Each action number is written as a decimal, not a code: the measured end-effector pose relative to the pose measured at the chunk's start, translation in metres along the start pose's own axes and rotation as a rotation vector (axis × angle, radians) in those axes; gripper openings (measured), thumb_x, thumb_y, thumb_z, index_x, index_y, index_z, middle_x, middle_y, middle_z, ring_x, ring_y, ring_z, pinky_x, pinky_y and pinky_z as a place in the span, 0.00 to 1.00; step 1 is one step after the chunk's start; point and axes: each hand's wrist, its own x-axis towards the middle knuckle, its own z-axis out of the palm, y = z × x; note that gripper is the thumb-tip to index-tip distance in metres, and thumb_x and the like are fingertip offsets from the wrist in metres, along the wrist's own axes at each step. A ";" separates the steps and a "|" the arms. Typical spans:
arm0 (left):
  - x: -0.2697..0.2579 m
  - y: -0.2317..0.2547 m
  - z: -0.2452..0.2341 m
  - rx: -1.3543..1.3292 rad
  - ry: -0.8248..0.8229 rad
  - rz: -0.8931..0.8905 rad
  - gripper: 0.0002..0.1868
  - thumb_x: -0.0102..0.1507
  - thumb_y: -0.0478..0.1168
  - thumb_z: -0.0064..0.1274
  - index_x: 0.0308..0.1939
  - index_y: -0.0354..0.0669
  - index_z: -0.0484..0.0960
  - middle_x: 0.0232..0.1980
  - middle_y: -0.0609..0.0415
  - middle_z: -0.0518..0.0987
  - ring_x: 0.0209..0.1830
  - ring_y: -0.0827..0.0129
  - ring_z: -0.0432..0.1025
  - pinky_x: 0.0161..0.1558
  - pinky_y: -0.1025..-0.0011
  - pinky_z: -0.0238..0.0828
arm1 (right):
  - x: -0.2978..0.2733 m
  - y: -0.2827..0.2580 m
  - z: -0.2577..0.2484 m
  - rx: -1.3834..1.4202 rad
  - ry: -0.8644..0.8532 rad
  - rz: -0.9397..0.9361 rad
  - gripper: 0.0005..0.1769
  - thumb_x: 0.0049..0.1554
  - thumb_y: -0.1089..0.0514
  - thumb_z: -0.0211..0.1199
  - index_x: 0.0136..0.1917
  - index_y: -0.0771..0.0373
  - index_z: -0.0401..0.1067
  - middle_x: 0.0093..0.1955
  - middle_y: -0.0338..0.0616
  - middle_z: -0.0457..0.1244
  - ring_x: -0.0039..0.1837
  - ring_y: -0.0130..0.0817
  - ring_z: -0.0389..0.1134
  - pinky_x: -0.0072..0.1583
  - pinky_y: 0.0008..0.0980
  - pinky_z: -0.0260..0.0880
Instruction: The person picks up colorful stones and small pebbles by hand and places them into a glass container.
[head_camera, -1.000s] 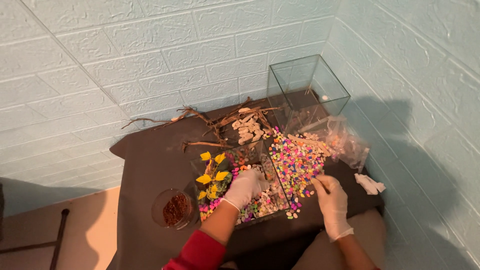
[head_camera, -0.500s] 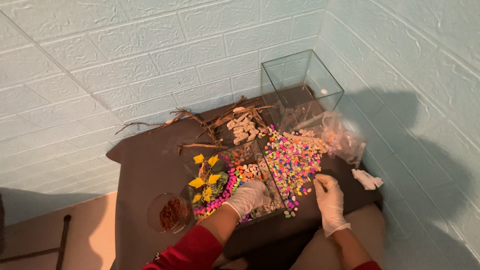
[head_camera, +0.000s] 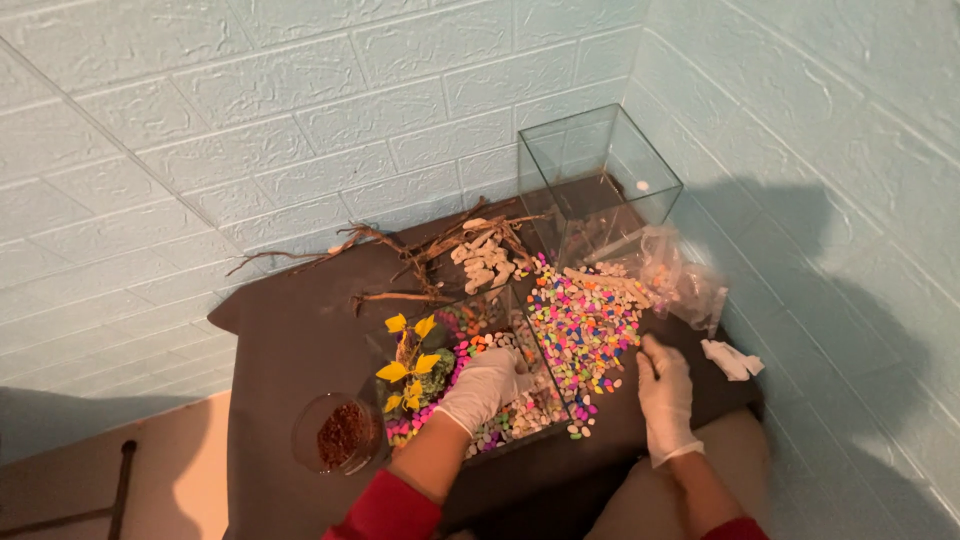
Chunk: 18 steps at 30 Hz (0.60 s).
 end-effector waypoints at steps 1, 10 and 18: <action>0.012 -0.016 0.011 -0.009 0.089 0.097 0.23 0.62 0.62 0.53 0.56 0.62 0.84 0.57 0.51 0.83 0.62 0.54 0.76 0.59 0.60 0.77 | 0.009 0.011 0.004 -0.105 0.053 -0.034 0.22 0.64 0.59 0.62 0.71 0.56 0.74 0.60 0.51 0.68 0.63 0.49 0.70 0.64 0.46 0.72; -0.005 0.001 -0.001 0.122 0.058 0.038 0.27 0.65 0.57 0.45 0.64 0.54 0.81 0.62 0.45 0.81 0.68 0.53 0.72 0.66 0.62 0.71 | 0.000 -0.002 0.050 -0.067 0.019 -0.356 0.23 0.54 0.64 0.63 0.63 0.54 0.79 0.48 0.50 0.68 0.56 0.52 0.72 0.59 0.42 0.72; 0.019 -0.004 0.000 0.197 0.046 0.051 0.18 0.67 0.58 0.43 0.44 0.51 0.79 0.41 0.50 0.77 0.44 0.54 0.72 0.49 0.59 0.71 | -0.020 0.027 0.136 0.308 -0.268 -0.197 0.26 0.52 0.52 0.68 0.64 0.54 0.72 0.58 0.40 0.62 0.60 0.35 0.63 0.64 0.34 0.60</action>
